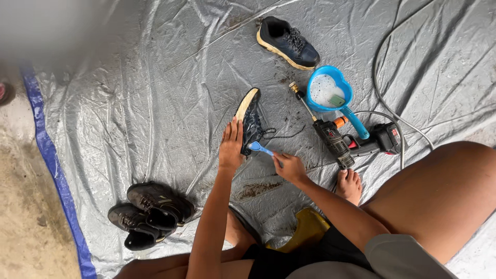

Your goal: The person cleans a dark sneaker using a power drill with a brush attachment, then switches to a manual toothbrush to scrub the shoe's surface. The person dips the toothbrush into a blue container of soapy water and scrubs the shoe repeatedly.

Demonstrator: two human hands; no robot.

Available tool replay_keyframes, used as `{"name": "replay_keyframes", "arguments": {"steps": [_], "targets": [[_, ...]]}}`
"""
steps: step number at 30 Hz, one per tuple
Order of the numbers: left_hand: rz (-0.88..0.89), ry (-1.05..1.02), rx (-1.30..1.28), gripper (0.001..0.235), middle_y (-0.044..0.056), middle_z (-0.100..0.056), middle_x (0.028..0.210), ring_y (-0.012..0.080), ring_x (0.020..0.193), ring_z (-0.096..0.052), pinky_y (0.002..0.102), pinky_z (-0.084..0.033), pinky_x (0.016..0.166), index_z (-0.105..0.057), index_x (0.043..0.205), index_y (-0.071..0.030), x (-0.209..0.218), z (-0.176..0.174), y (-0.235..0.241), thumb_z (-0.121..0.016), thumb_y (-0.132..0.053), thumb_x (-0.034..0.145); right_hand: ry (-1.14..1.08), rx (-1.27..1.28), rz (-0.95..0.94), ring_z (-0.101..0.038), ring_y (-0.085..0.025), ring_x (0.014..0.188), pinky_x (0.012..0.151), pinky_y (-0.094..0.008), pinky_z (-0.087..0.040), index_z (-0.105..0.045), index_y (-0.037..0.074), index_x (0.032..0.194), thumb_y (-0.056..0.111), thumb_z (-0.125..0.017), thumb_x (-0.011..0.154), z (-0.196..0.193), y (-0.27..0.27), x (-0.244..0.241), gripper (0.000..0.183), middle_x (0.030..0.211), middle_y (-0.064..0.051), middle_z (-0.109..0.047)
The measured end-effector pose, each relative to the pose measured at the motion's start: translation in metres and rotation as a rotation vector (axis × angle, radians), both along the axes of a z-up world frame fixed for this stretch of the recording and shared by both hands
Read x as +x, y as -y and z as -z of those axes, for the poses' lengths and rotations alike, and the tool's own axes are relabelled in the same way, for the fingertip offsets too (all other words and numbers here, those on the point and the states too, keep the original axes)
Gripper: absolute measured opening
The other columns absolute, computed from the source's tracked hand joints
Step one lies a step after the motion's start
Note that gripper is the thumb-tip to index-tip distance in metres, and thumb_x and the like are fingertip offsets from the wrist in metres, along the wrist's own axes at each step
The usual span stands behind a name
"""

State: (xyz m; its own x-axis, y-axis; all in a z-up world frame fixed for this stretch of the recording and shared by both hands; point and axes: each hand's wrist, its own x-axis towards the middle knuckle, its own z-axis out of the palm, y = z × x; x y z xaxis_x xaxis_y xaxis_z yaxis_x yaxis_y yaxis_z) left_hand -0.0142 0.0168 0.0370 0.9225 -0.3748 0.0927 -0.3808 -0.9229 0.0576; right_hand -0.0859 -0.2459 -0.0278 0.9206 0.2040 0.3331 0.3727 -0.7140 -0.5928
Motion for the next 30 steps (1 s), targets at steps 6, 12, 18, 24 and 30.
{"name": "replay_keyframes", "arguments": {"steps": [6,12,18,24,30], "targets": [[0.028,-0.02,-0.146,0.149,0.024,-0.026,0.183,0.0471,0.16,-0.041,0.056,-0.045,0.126,-0.028,0.177,-0.002,0.002,0.005,-0.007,-0.105,-0.014,0.05,-0.057,0.003,-0.002,-0.069,-0.025,0.049,0.04,-0.033,-0.05,-0.088,0.014,0.109,0.02,-0.077,0.101,-0.014,0.025,0.02,0.015,0.071,-0.011,-0.078],[0.039,-0.036,-0.165,0.147,0.019,-0.028,0.184,0.0441,0.16,-0.043,0.056,-0.048,0.124,-0.031,0.177,-0.005,0.004,0.014,-0.013,-0.104,-0.019,0.051,-0.116,0.035,-0.117,-0.077,-0.034,0.062,0.048,-0.038,-0.061,-0.087,0.005,0.104,0.011,-0.072,0.102,-0.038,-0.035,0.016,0.016,0.077,-0.014,-0.081],[0.013,-0.134,-0.16,0.149,0.014,-0.015,0.189,0.0415,0.167,-0.031,0.058,-0.044,0.127,-0.02,0.181,-0.01,0.001,0.01,-0.009,-0.105,-0.023,0.06,-0.366,-0.206,0.124,-0.076,-0.038,0.06,0.055,-0.046,-0.057,-0.082,0.002,0.095,0.031,-0.053,0.117,-0.055,-0.029,0.035,0.047,0.065,-0.02,-0.073],[0.025,-0.119,-0.155,0.146,0.017,-0.018,0.187,0.0415,0.167,-0.03,0.055,-0.042,0.13,-0.021,0.18,-0.007,0.0,0.001,-0.005,-0.105,-0.029,0.063,-0.358,-0.263,0.113,-0.072,-0.027,0.053,0.052,-0.034,-0.053,-0.081,0.011,0.083,0.036,-0.054,0.116,0.042,-0.026,0.044,0.049,0.058,-0.012,-0.07],[0.016,-0.098,-0.093,0.15,0.017,-0.018,0.187,0.0392,0.168,-0.029,0.048,-0.036,0.135,-0.021,0.18,-0.006,-0.003,0.002,-0.002,-0.106,-0.031,0.059,-0.606,-0.15,-0.059,-0.077,-0.034,0.069,0.069,-0.046,-0.062,-0.078,0.016,0.077,0.026,-0.068,0.1,0.021,-0.037,0.042,0.027,0.07,-0.011,-0.075]]}}
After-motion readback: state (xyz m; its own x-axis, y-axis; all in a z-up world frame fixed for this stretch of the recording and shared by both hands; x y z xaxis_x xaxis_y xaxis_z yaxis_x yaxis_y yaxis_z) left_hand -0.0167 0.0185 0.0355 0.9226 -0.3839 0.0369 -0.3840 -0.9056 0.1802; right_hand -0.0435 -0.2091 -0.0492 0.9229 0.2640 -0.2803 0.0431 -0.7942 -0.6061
